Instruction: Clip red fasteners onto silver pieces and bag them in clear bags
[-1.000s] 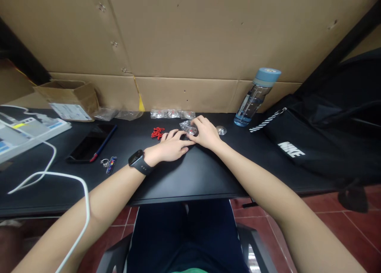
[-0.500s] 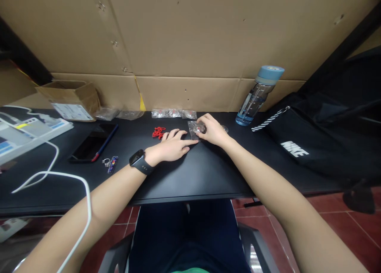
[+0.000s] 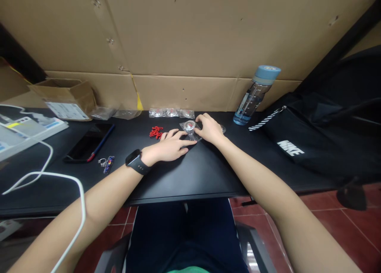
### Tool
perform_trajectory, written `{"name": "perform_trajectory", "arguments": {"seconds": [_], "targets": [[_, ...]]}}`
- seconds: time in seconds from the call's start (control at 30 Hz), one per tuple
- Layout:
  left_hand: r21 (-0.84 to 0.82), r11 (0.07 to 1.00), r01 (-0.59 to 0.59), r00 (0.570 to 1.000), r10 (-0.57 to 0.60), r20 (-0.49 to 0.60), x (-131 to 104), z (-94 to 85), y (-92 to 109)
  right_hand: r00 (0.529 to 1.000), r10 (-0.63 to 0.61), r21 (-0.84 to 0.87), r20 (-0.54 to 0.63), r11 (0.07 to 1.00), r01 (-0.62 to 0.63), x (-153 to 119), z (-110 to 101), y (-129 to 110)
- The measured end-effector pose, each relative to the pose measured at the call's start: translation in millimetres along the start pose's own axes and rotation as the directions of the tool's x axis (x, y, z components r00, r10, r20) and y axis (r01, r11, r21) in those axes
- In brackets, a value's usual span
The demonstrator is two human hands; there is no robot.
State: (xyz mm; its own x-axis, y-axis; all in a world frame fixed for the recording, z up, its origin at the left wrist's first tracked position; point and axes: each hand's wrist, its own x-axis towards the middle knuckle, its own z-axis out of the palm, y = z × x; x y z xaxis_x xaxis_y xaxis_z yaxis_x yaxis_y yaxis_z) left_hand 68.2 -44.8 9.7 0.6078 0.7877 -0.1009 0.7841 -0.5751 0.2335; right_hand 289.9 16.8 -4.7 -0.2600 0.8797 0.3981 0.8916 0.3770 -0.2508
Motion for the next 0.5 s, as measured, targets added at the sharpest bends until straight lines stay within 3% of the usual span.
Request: {"name": "perform_trajectory", "arguments": {"seconds": [0.23,0.5], "targets": [[0.013,0.999,-0.05,0.997,0.051,-0.06,-0.5,-0.9,-5.6,0.991,-0.112,0.137,0.074,0.985,0.102,-4.6,-13.7,8.3],[0.038,0.999,-0.035,0.955,0.045,-0.292,0.4,-9.8,-11.4,0.924,-0.351,0.345,0.152,0.895,0.284,0.1,-36.7,29.8]]}}
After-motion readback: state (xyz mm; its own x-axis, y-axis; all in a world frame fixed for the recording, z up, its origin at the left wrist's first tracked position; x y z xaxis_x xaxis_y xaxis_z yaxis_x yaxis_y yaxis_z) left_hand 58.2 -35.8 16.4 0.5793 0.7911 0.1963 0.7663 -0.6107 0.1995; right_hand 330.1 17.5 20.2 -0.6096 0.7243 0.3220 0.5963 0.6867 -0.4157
